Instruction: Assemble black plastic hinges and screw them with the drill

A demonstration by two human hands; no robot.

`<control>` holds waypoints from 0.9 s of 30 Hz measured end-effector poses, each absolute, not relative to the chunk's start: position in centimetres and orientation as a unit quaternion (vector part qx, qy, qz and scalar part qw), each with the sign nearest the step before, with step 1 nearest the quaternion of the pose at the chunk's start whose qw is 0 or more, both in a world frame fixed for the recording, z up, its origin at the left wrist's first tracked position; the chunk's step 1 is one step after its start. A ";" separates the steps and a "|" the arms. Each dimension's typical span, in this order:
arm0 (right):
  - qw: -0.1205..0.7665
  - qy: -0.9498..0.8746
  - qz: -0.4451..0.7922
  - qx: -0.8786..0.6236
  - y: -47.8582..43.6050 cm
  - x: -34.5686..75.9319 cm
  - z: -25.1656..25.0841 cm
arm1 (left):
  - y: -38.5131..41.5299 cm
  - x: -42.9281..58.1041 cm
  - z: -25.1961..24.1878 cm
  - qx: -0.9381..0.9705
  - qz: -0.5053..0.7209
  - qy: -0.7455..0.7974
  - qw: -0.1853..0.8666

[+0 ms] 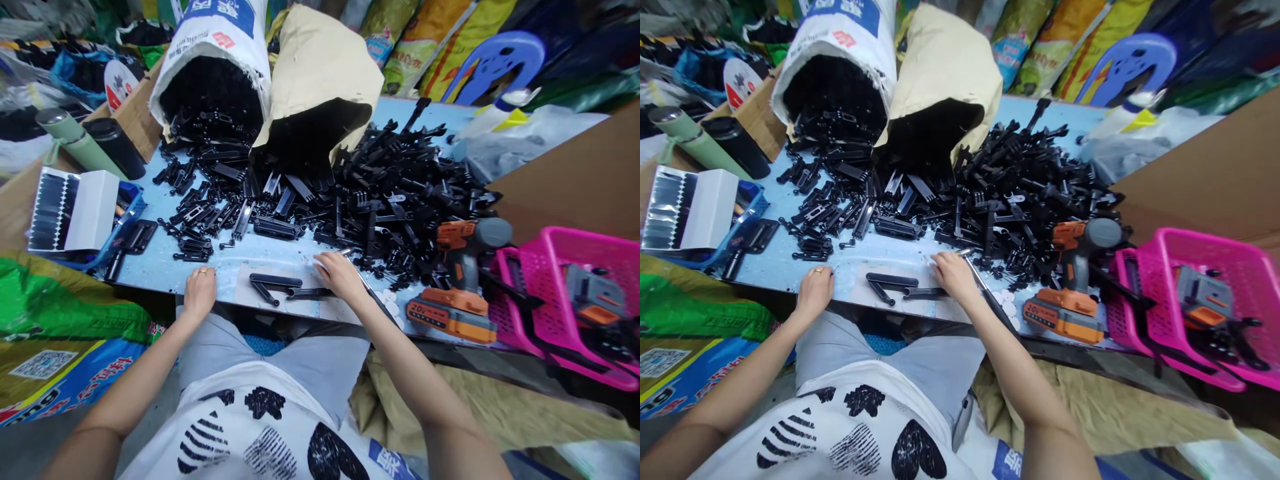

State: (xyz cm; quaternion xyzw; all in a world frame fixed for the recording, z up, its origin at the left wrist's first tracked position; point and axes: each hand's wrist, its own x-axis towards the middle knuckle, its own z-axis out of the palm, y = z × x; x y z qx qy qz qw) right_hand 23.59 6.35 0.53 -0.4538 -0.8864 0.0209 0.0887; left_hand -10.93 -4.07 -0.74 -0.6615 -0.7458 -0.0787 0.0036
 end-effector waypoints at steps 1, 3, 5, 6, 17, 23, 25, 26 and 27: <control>0.089 -0.873 -0.001 -0.480 8.1 22.5 0.6 | -4.3 -11.4 -1.0 -0.672 -0.094 -0.734 -0.003; 0.063 -0.837 -0.044 -0.542 11.8 20.1 0.4 | -4.4 -11.4 -1.1 -0.689 -0.162 -0.707 -0.021; 0.007 -0.810 -0.066 -0.583 14.8 17.9 0.1 | -4.1 -10.6 -0.6 -0.704 -0.237 -0.668 -0.052; -0.020 -0.805 -0.070 -0.588 15.9 16.9 -0.1 | -3.8 -10.0 -0.2 -0.713 -0.265 -0.645 -0.071; 0.159 -0.829 0.056 -0.533 11.9 19.5 3.5 | -1.7 -6.5 2.0 -0.793 -0.236 -0.557 -0.073; 0.188 -0.804 0.296 -0.481 5.6 21.5 4.5 | -1.3 -5.5 2.5 -0.836 -0.138 -0.530 -0.038; 0.164 -0.801 0.324 -0.476 4.5 21.4 4.4 | -1.3 -5.3 2.6 -0.816 -0.143 -0.559 -0.033; 0.153 -0.802 0.326 -0.477 4.2 21.3 4.4 | -1.4 -5.3 2.6 -0.804 -0.150 -0.574 -0.032; 0.142 -0.805 0.321 -0.478 4.0 21.1 4.5 | -1.6 -5.2 2.6 -0.796 -0.156 -0.585 -0.030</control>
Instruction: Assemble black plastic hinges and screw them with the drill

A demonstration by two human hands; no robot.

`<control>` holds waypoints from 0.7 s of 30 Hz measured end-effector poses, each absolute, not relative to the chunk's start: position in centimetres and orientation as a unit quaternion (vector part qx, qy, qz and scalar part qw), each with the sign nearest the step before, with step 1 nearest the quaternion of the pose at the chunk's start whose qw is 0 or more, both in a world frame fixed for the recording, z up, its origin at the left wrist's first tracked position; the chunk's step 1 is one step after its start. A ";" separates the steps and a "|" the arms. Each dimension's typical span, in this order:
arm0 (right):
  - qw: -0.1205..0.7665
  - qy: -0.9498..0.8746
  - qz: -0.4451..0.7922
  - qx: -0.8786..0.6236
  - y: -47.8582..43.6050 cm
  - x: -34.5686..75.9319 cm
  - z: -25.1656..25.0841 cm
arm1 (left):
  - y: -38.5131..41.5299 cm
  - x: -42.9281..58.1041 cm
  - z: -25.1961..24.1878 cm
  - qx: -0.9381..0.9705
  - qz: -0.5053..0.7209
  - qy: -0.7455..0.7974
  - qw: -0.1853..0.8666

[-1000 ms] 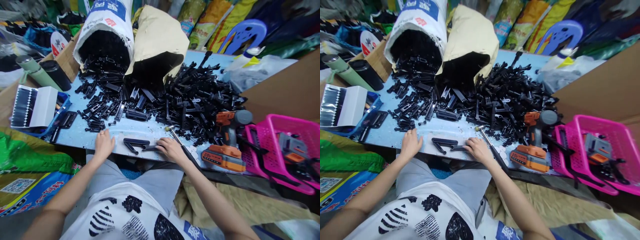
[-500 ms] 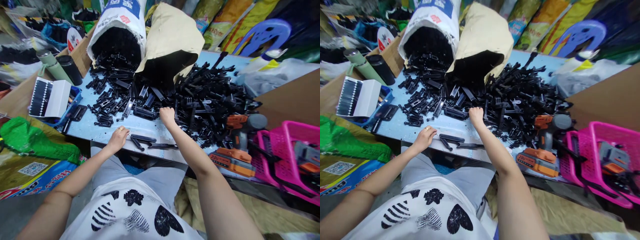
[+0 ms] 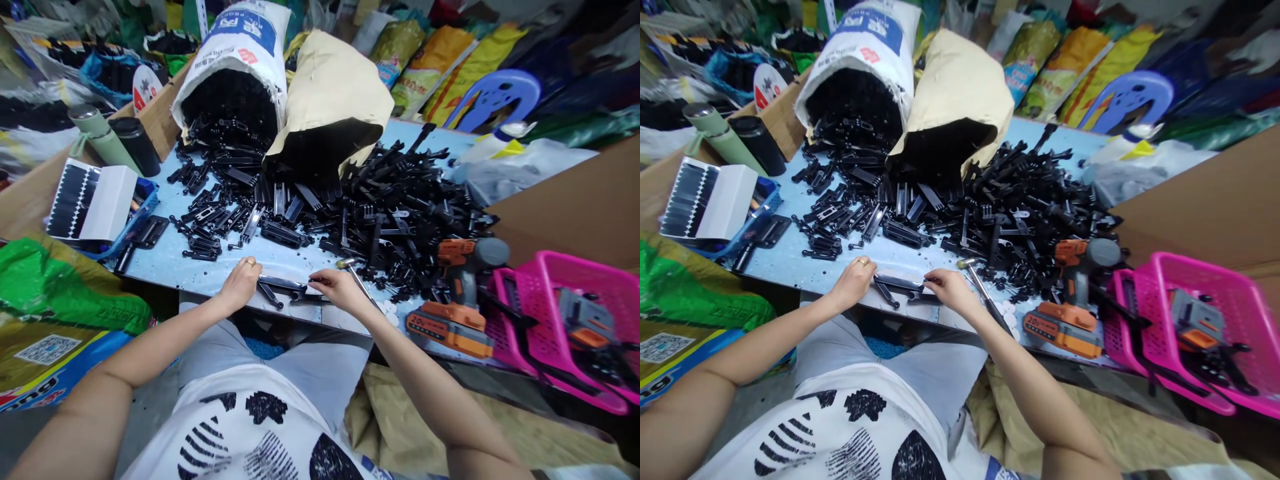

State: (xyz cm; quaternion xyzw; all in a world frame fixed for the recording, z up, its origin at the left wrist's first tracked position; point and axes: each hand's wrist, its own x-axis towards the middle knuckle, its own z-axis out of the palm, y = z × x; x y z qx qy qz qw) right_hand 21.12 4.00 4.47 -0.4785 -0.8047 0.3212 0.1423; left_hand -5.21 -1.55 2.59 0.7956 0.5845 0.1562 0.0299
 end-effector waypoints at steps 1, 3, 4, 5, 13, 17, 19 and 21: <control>0.131 -0.811 0.310 -0.479 3.9 20.9 4.6 | -1.7 -5.2 2.5 0.793 0.161 0.587 0.028; 0.103 -0.832 0.273 -0.472 3.9 20.4 5.0 | -1.9 -5.0 2.2 0.802 0.168 0.573 0.028; 0.084 -0.845 0.252 -0.464 3.8 20.1 5.4 | -1.9 -4.8 2.0 0.806 0.176 0.565 0.029; 0.063 -0.858 0.230 -0.455 3.7 19.8 5.7 | -1.8 -4.7 1.6 0.806 0.188 0.560 0.033; -0.063 -0.890 0.135 -0.431 3.4 18.5 7.2 | -2.1 -6.0 -1.3 0.811 0.262 0.523 0.022; -0.095 -0.900 0.130 -0.406 3.8 18.1 6.0 | -2.7 -5.6 -1.4 0.805 0.269 0.528 -0.019; -0.090 -0.898 0.135 -0.409 3.6 18.3 5.0 | -2.6 -4.5 -1.2 0.830 0.258 0.493 -0.029; -0.028 -0.898 0.144 -0.415 3.0 19.1 3.7 | -2.2 -3.3 -0.8 0.866 0.232 0.443 -0.032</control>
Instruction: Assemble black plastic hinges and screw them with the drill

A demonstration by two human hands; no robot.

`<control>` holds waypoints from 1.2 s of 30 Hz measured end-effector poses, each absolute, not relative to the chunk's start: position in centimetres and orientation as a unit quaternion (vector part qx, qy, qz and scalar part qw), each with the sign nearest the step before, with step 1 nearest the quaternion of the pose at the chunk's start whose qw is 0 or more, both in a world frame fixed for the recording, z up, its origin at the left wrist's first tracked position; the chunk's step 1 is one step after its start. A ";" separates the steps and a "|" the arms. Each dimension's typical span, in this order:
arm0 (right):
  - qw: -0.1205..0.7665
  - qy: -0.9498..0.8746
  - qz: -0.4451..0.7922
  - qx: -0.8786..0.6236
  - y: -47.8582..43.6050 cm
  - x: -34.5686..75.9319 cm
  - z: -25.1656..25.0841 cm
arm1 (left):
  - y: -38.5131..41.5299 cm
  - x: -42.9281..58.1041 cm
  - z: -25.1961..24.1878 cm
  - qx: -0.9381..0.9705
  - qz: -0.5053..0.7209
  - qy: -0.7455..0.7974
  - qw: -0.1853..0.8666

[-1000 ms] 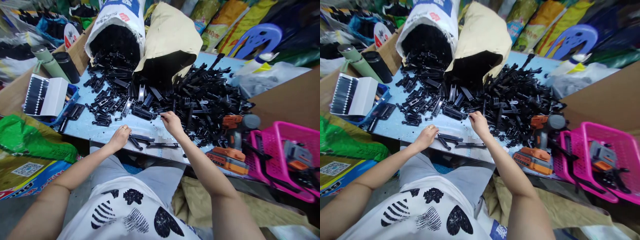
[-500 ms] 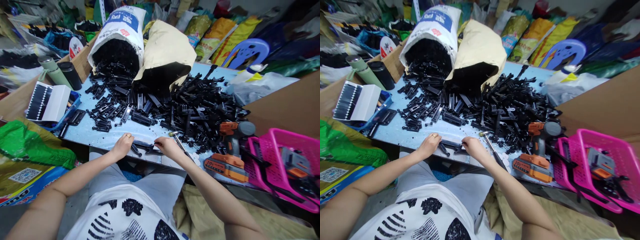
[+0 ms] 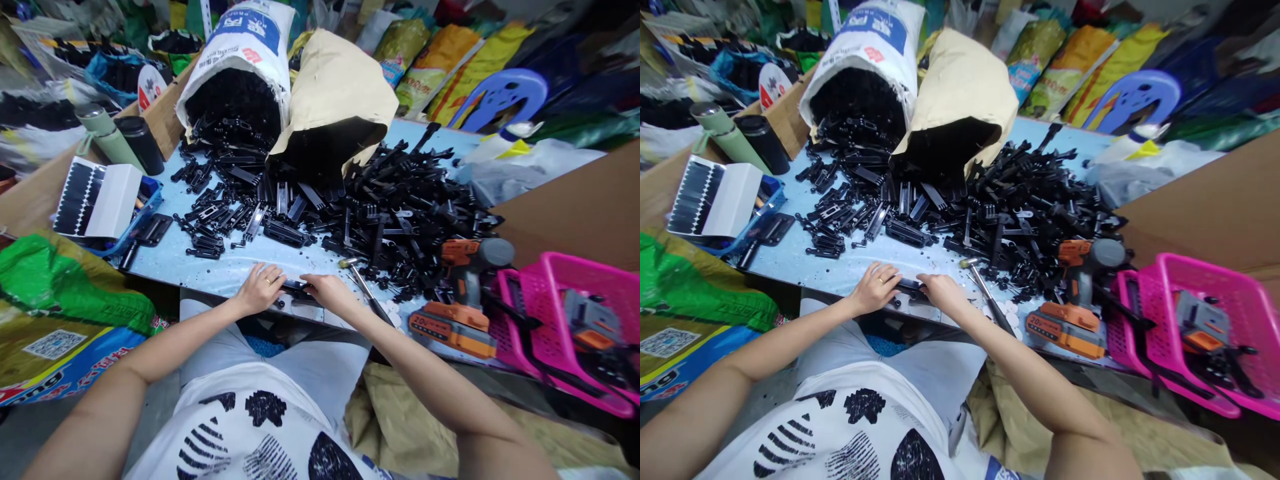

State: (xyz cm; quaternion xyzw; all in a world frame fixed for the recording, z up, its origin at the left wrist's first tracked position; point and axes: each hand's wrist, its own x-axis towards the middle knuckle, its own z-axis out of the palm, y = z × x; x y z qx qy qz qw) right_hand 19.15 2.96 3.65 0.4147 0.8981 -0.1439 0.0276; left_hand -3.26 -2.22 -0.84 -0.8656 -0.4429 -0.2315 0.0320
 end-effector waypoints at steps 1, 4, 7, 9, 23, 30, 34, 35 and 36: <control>-0.021 0.901 -0.149 0.408 2.5 19.8 2.9 | -2.0 -2.7 -0.7 -0.881 -0.215 -0.421 0.030; -0.137 0.916 -0.150 0.347 1.2 22.1 0.5 | -1.4 -1.6 -0.5 -0.910 -0.158 -0.383 0.012; -0.130 0.923 -0.092 0.350 0.9 23.7 -1.4 | -0.5 -1.1 -0.8 -0.922 -0.105 -0.374 -0.003; -0.096 0.910 -0.041 0.400 1.2 24.3 -1.8 | 0.4 -1.0 -1.0 -0.918 -0.089 -0.387 -0.006; -0.494 0.759 -0.420 0.057 -7.3 17.8 7.7 | -10.0 1.3 10.5 -0.789 -0.513 -0.194 -0.277; -0.452 0.611 -0.524 0.385 -1.7 9.8 -0.3 | -7.2 0.9 4.4 -0.797 -0.492 -0.348 -0.031; -0.417 0.528 -0.491 0.553 6.2 13.2 -2.6 | -2.1 -1.9 -0.1 -0.841 -0.277 -0.464 0.011; -0.433 0.517 -0.453 0.583 7.6 14.8 -2.8 | -0.8 -2.2 -0.9 -0.848 -0.236 -0.474 0.006; -0.449 0.516 -0.410 0.603 8.7 16.4 -2.7 | 0.4 -2.4 -1.5 -0.854 -0.203 -0.478 0.002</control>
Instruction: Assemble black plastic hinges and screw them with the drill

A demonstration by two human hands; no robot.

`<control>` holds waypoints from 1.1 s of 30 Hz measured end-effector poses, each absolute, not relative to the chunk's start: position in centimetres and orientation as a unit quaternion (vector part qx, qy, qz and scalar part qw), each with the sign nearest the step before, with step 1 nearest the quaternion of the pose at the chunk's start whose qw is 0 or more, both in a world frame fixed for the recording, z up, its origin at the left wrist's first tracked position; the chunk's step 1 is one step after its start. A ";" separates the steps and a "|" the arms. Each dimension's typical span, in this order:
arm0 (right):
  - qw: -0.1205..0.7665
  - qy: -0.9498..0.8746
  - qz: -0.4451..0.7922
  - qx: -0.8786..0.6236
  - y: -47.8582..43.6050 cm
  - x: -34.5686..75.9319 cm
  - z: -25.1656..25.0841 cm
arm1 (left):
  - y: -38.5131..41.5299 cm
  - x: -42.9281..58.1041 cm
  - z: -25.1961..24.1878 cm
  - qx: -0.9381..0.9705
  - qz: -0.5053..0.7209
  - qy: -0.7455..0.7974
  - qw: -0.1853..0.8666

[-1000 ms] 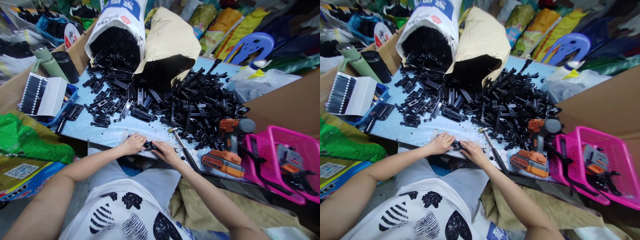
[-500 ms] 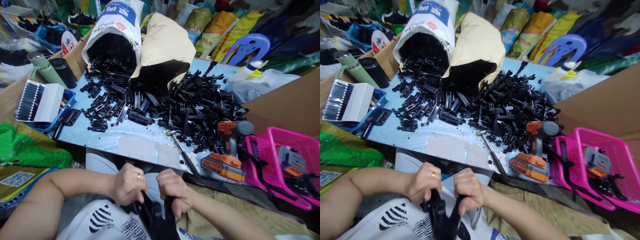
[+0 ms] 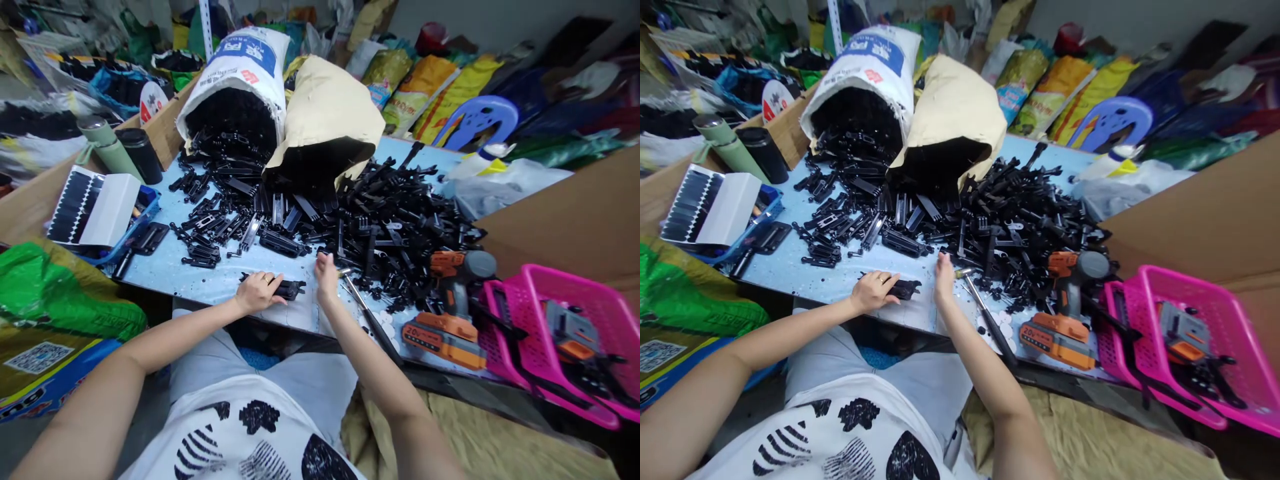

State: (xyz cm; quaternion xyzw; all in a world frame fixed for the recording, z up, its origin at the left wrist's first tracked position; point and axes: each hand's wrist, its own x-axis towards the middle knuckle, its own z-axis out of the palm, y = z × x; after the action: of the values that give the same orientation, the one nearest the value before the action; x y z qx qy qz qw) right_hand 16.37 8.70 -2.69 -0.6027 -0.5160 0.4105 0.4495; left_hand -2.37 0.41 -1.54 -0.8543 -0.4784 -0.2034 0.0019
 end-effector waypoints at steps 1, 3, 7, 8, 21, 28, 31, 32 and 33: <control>0.462 -0.529 0.367 -0.610 9.6 17.8 -2.4 | 1.6 -2.3 -2.0 -0.860 -0.179 -0.478 0.000; 0.463 -0.589 0.276 -0.602 11.0 19.7 -1.3 | 4.0 -1.5 -2.5 -0.865 -0.150 -0.479 0.011; 0.332 -0.763 0.117 -0.542 15.0 19.0 1.9 | 9.1 0.5 -2.8 -0.845 -0.129 -0.518 0.036; 0.293 -0.789 0.083 -0.533 16.4 18.2 2.5 | 10.2 0.8 -2.8 -0.840 -0.119 -0.528 0.028; 0.236 -0.769 0.049 -0.592 25.0 12.4 4.8 | 10.6 -8.2 1.5 -0.696 -0.198 -0.688 0.055; 0.331 -0.702 0.392 -0.494 13.9 15.8 3.8 | 11.0 -20.3 1.9 -0.548 -0.162 -0.820 -0.006; 0.247 -0.749 0.399 -0.468 9.0 18.0 2.5 | 9.3 -19.6 2.3 -0.587 -0.276 -0.760 0.039; 0.212 -0.776 0.378 -0.457 7.7 18.7 2.1 | 8.4 -18.7 2.5 -0.601 -0.337 -0.723 0.048; 0.176 -0.804 0.351 -0.446 6.5 19.4 1.8 | 7.5 -17.5 2.6 -0.612 -0.396 -0.683 0.044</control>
State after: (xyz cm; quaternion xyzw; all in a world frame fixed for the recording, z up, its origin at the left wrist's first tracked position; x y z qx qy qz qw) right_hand 19.45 6.53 1.77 -0.4461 -0.8040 0.3514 0.1765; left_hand -17.53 7.51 2.65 -0.6122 -0.6829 -0.3962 0.0438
